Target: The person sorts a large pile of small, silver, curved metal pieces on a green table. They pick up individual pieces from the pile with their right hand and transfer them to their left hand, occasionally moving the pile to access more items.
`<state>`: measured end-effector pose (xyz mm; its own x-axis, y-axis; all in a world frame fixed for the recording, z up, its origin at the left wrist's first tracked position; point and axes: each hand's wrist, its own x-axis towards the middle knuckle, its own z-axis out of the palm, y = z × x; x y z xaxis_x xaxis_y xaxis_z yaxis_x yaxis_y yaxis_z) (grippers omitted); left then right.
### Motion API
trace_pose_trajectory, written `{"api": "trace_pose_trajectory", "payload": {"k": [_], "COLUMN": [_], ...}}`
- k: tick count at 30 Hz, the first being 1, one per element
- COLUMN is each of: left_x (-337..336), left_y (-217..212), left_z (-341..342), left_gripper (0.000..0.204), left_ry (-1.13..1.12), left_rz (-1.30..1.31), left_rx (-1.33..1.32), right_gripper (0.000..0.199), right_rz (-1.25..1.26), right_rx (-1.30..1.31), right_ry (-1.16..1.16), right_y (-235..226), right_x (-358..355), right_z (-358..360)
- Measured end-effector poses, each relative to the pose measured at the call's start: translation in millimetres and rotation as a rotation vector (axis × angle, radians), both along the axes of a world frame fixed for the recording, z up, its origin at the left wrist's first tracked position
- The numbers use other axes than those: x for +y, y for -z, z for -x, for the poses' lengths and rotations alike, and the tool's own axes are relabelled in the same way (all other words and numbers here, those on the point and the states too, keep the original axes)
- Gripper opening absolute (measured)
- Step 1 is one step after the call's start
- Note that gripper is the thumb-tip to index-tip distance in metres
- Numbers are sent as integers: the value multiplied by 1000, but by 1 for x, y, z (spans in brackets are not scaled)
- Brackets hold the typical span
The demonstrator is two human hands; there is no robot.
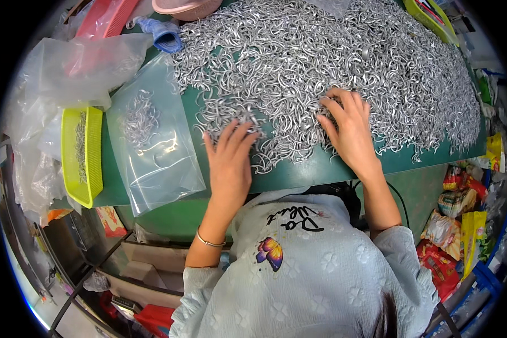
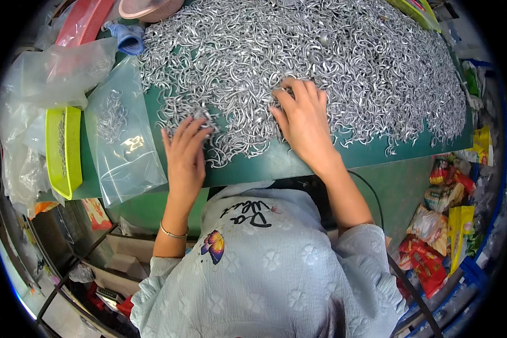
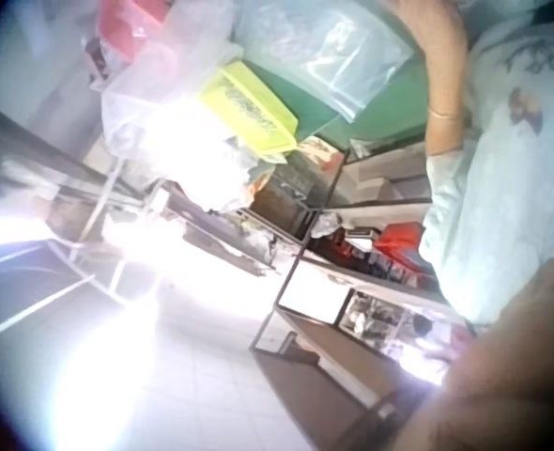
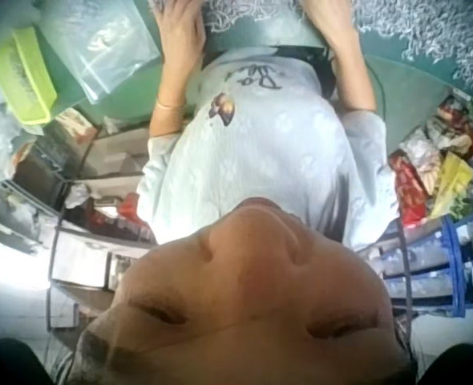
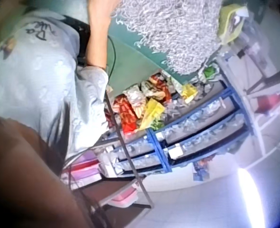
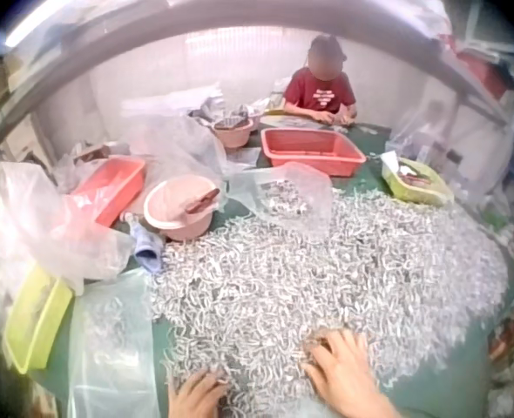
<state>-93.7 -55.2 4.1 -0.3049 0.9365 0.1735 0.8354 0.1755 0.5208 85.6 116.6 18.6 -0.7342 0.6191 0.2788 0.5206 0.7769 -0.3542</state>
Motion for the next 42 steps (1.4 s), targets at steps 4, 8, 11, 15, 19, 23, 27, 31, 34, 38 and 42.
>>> {"api": "trace_pose_trajectory", "payload": {"k": [4, 8, 11, 15, 19, 23, 27, 31, 34, 38, 42], "left_x": [-6, -6, 3, 33, 37, 23, 16, 8, -2, -6, -10], "left_y": [-2, -7, -4, -8, 2, 2, 0, -10, -16, -19, -4], "left_z": [7, -3, -22, -48, -44, -35, -32, -38, -46, -57, -63], "left_gripper": [41, 42, 44, 40, 39, 39, 37, 34, 34, 37, 42], "left_ry": [-105, -94, 85, 281, 271, 165, 30, -25, 73, 200, 170], "left_rz": [-15, -112, -201, -79, -16, -24, -61, -167, -190, -29, -5], "left_rx": [-1, -51, -178, -66, 1, 39, 21, -179, -399, -1009, -1567], "right_gripper": [27, 21, 20, 17, 15, 13, 4, 6, 7, 9, 10], "right_rz": [123, 112, 107, 73, 52, 55, -23, -15, 55, 166, 286], "right_rx": [83, 149, 232, 199, 221, 265, -44, -84, -12, 154, 287], "right_ry": [-4, -24, -81, -35, 208, 93, 20, -65, -12, 72, 19], "right_y": [-2, 8, 15, 7, 3, -3, 4, -6, -9, -8, -18], "right_x": [-16, -21, -21, -16, -12, -1, 10, 17, 13, 11, -10], "right_z": [-13, -29, -41, -53, -55, -27, 5, 8, 2, -11, -15]}}
